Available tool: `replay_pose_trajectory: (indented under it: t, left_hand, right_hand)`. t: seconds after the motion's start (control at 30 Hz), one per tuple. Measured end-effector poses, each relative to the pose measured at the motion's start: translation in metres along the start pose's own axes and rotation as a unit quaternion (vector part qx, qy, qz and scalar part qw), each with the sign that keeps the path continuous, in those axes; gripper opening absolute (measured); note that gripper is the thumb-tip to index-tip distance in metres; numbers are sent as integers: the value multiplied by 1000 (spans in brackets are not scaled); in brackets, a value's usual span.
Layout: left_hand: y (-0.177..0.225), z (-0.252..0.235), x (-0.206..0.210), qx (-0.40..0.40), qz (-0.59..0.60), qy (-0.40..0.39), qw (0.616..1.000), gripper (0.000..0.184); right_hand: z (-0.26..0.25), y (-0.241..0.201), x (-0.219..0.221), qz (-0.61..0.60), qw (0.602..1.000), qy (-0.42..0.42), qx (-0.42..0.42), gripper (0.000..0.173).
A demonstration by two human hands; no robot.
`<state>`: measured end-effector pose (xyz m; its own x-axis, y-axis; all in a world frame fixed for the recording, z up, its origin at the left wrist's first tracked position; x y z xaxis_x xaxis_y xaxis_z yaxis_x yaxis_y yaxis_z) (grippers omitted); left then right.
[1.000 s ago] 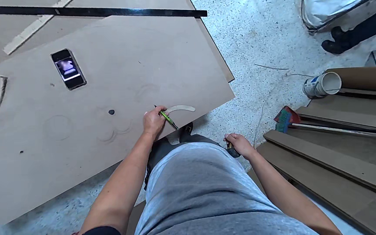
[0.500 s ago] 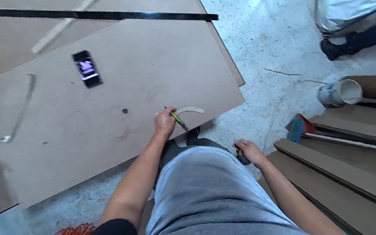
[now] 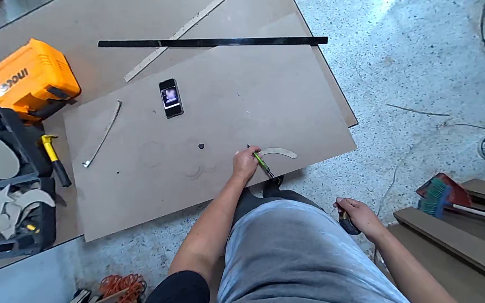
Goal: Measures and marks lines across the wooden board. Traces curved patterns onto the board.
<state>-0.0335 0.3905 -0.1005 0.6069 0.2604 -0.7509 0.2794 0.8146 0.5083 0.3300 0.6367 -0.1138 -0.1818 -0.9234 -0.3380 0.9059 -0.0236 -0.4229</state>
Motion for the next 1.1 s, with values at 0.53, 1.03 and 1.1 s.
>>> replay_pose_trajectory:
  t: [0.53, 1.03, 1.1]
  left_hand:
    - [3, 0, 0, 14, 10, -13, 1000, 28]
    - [-13, 8, -3, -11, 67, 30, 997, 34]
    - [-25, 25, -6, -43, 92, 37, 994, 36]
  right_hand:
    - [3, -5, -4, 20, 1000, -6, 13, 42]
    - [3, -4, 1, 9, 1000, -7, 15, 46]
    - [3, -5, -2, -2, 1000, -2, 10, 45]
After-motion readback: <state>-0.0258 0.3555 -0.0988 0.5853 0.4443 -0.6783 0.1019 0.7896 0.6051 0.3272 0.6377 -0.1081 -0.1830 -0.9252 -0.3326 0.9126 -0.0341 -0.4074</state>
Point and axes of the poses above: each hand's wrist, its own z-axis away from the middle knuckle, its own x-axis out of the palm, y = z × x, the point moved 8 cm from there along -z, towards the middle knuckle, and after that the axes turned 2 degrees about x, right-handed, at the moved point
